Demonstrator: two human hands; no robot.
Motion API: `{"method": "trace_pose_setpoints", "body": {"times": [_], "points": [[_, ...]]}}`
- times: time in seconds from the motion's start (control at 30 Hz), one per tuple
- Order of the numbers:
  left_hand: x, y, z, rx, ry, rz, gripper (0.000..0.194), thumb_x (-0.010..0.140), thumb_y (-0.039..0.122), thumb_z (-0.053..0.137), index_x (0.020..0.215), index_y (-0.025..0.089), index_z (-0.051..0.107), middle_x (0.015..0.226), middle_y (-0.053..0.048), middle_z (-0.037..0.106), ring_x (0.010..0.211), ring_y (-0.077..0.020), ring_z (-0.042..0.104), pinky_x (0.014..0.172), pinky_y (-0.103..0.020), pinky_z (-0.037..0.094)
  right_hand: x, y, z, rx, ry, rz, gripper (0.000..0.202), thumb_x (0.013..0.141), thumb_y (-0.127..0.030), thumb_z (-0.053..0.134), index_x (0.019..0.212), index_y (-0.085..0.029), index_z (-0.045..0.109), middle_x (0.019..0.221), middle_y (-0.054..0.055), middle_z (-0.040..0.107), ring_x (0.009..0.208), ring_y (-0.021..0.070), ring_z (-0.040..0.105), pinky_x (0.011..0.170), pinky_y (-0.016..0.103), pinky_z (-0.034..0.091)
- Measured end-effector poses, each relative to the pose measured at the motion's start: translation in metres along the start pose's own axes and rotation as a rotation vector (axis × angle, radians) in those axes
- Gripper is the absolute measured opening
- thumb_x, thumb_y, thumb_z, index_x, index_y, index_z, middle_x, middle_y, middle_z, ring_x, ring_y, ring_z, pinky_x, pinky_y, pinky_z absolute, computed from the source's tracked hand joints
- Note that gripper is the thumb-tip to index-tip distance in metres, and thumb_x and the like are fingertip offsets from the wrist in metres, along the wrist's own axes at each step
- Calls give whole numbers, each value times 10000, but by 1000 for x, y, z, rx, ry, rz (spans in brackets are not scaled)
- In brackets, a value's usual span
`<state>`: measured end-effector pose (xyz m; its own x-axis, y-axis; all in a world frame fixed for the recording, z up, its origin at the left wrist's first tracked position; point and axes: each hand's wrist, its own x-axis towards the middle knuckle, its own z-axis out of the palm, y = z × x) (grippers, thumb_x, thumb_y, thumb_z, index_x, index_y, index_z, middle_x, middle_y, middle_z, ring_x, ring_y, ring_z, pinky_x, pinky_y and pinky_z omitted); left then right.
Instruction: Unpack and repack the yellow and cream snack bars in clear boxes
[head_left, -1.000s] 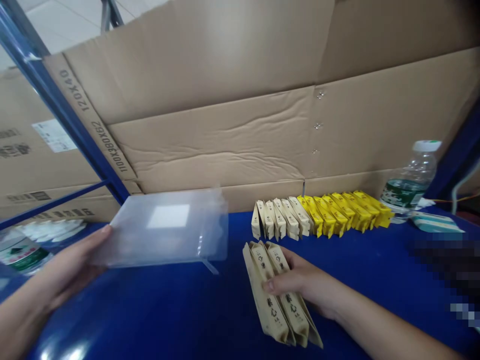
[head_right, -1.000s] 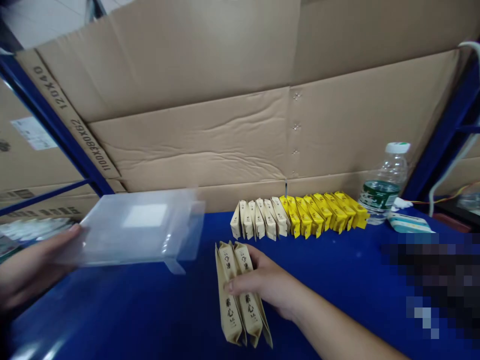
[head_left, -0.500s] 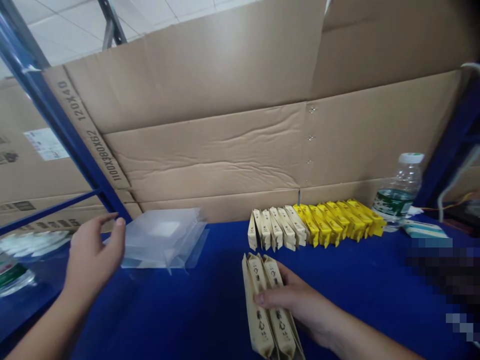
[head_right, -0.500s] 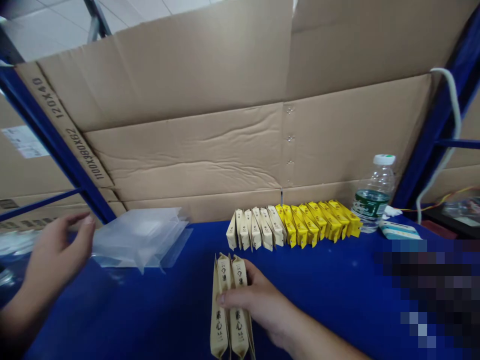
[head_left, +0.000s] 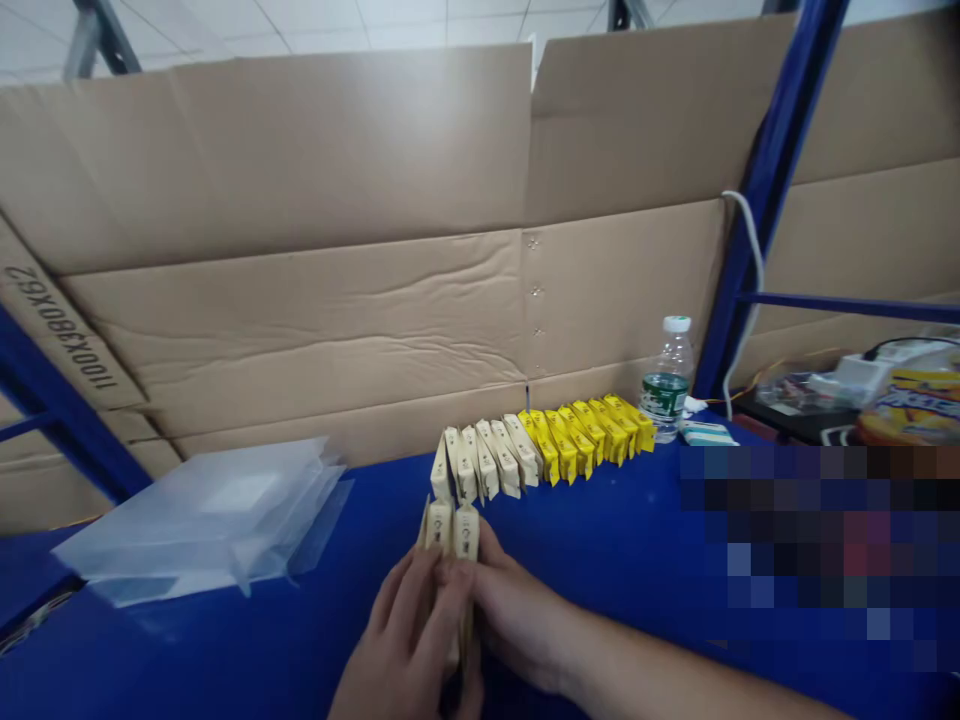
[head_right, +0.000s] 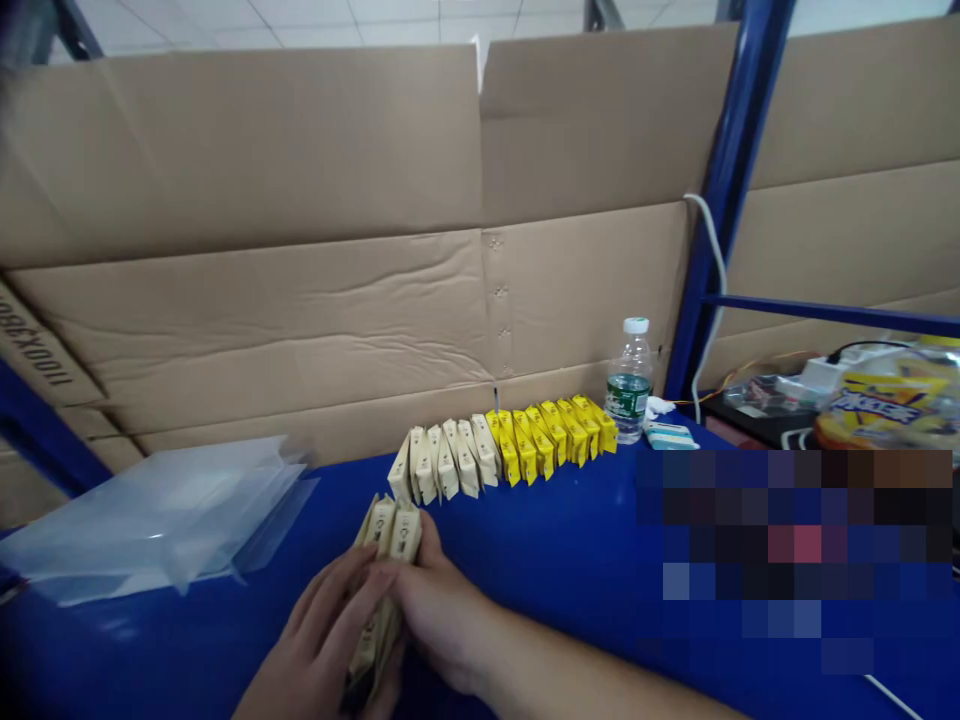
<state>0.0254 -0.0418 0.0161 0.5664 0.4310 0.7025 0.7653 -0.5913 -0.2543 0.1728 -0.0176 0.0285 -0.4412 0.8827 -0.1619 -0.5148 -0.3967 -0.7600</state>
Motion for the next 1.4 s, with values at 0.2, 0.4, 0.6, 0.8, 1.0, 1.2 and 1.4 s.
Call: {"method": "trace_pose_setpoints", "body": {"times": [0.2, 0.4, 0.6, 0.8, 1.0, 1.2, 1.4], "points": [[-10, -16, -18, 131, -30, 36, 553, 794, 189, 514, 1346, 172, 491, 1190, -188, 653, 1075, -327, 670, 808, -417, 644, -2, -6, 1, -263, -141, 45, 832, 780, -387, 747, 1501, -321, 336, 1175, 38, 679, 1036, 198, 667, 843, 321, 519], [-31, -51, -9, 61, -225, -223, 533, 874, 250, 476, 1399, 183, 409, 1257, -168, 602, 1111, -305, 647, 890, -457, 604, 8, 0, -7, -572, -89, 70, 509, 762, -178, 698, 1263, -222, 621, 1072, 49, 678, 856, 143, 656, 731, 256, 505], [-5, -71, 31, 21, -356, -386, 371, 945, 314, 439, 1276, 181, 544, 1403, -197, 454, 1239, -330, 562, 939, -478, 553, 14, 6, -11, -738, -75, 74, 156, 729, -74, 566, 833, -171, 631, 634, -44, 606, 533, 94, 566, 552, 214, 464], [41, -76, 69, 2, -294, -448, 398, 994, 394, 375, 1264, 178, 574, 1360, -190, 508, 1202, -319, 587, 946, -480, 533, 14, -22, -23, -1294, -39, -167, 143, 808, -164, 524, 744, -185, 651, 676, -10, 658, 552, 106, 574, 525, 215, 389], [54, -76, 88, -19, -276, -440, 679, 863, 626, 551, 1319, 124, 525, 1423, -244, 459, 1271, -398, 536, 976, -510, 519, 19, -66, -58, -1599, 127, -287, 105, 667, -189, 660, 576, -187, 608, 605, 14, 597, 578, 146, 495, 559, 271, 297], [60, -80, 99, 11, -268, -371, 809, 773, 703, 629, 1315, 110, 544, 1429, -274, 463, 1301, -447, 490, 984, -541, 516, 33, -72, -86, -1633, 200, -292, 100, 731, -211, 636, 636, -187, 618, 624, -8, 591, 585, 129, 495, 544, 243, 289], [64, -89, 109, 13, -248, -275, 769, 766, 716, 623, 1281, 147, 586, 1426, -262, 490, 1337, -454, 453, 976, -561, 520, 51, -65, -97, -1597, 257, -340, 115, 812, -209, 593, 715, -169, 640, 704, 0, 655, 630, 117, 541, 563, 219, 329]]}}
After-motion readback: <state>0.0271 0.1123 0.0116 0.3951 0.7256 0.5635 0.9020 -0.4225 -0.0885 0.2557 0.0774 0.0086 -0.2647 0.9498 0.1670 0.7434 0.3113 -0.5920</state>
